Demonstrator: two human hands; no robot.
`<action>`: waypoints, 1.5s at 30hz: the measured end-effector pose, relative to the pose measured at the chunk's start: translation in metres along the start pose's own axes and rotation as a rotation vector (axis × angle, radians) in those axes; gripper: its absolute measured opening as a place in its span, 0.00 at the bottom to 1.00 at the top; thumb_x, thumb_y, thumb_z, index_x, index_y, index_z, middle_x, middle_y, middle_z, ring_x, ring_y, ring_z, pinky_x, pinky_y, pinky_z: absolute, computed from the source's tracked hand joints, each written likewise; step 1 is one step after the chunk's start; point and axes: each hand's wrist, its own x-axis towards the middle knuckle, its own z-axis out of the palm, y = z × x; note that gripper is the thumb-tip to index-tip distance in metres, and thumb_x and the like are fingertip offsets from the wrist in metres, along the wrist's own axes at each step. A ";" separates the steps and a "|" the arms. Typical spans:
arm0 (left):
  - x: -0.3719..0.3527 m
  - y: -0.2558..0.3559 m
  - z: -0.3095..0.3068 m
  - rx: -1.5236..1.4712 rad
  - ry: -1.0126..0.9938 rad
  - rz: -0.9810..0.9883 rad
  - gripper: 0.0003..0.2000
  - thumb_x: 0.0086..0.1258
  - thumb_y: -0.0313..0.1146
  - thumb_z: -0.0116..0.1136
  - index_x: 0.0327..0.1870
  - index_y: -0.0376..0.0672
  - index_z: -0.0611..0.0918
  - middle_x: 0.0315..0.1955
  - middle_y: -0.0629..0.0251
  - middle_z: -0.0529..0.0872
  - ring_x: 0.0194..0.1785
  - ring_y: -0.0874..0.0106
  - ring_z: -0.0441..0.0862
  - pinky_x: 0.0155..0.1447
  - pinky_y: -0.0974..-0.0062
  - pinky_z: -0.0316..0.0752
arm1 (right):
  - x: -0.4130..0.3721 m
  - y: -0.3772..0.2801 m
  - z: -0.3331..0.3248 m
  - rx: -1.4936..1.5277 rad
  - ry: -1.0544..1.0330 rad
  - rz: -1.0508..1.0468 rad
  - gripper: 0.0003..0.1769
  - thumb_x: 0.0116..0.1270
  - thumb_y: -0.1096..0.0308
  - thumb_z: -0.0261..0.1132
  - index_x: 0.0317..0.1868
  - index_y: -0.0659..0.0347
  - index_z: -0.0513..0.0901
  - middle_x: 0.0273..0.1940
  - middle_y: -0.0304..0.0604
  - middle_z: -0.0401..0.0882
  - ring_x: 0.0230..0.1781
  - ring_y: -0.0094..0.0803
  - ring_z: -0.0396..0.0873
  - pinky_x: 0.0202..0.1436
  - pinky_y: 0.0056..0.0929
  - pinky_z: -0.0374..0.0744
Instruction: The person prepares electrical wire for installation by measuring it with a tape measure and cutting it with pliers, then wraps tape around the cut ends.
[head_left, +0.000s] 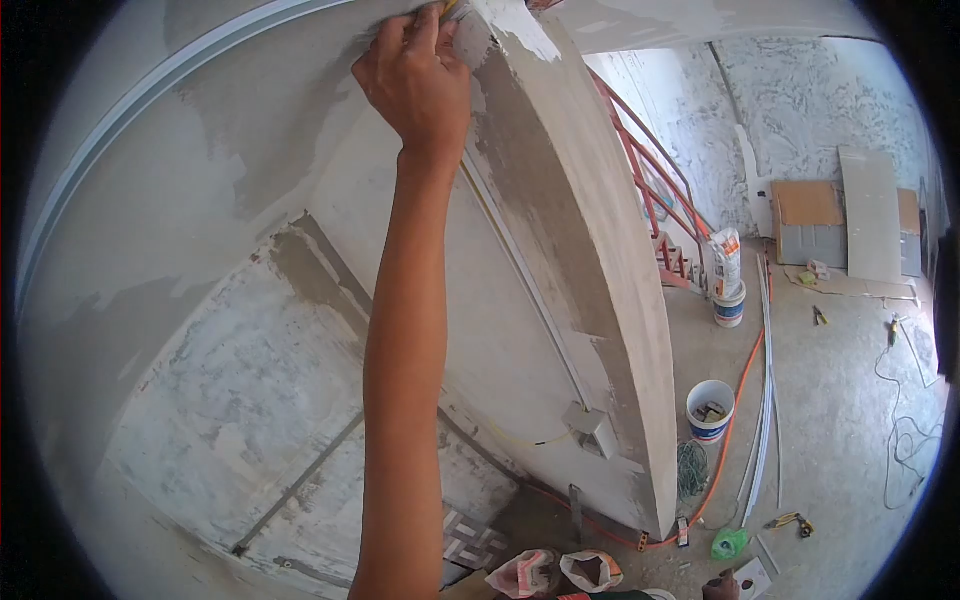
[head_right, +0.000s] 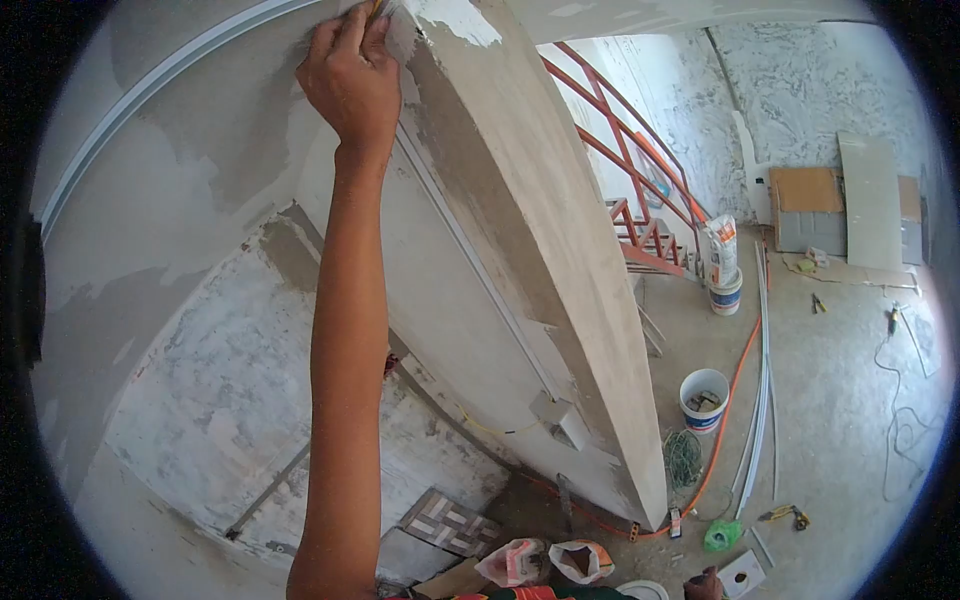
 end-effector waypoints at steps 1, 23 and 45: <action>0.000 -0.001 0.001 0.010 0.014 0.006 0.12 0.60 0.24 0.62 0.45 0.39 0.84 0.34 0.60 0.81 0.40 0.60 0.78 0.46 0.62 0.66 | 0.002 0.002 -0.001 -0.008 -0.019 0.011 0.35 0.52 0.57 0.62 0.59 0.67 0.66 0.25 0.47 0.81 0.30 0.43 0.81 0.37 0.41 0.78; -0.007 -0.024 0.011 -0.294 0.125 -0.107 0.08 0.58 0.30 0.68 0.38 0.44 0.86 0.35 0.66 0.86 0.41 0.65 0.83 0.46 0.67 0.73 | 0.024 -0.023 0.007 0.102 0.177 -0.108 0.23 0.47 0.63 0.67 0.41 0.63 0.68 0.34 0.56 0.78 0.36 0.51 0.79 0.42 0.45 0.77; -0.045 0.024 -0.038 -0.600 0.095 -0.701 0.14 0.59 0.36 0.71 0.38 0.36 0.82 0.32 0.69 0.82 0.36 0.75 0.78 0.41 0.74 0.74 | -0.028 -0.063 -0.033 0.624 0.280 -0.147 0.20 0.52 0.62 0.67 0.42 0.60 0.72 0.33 0.47 0.79 0.37 0.35 0.80 0.40 0.37 0.78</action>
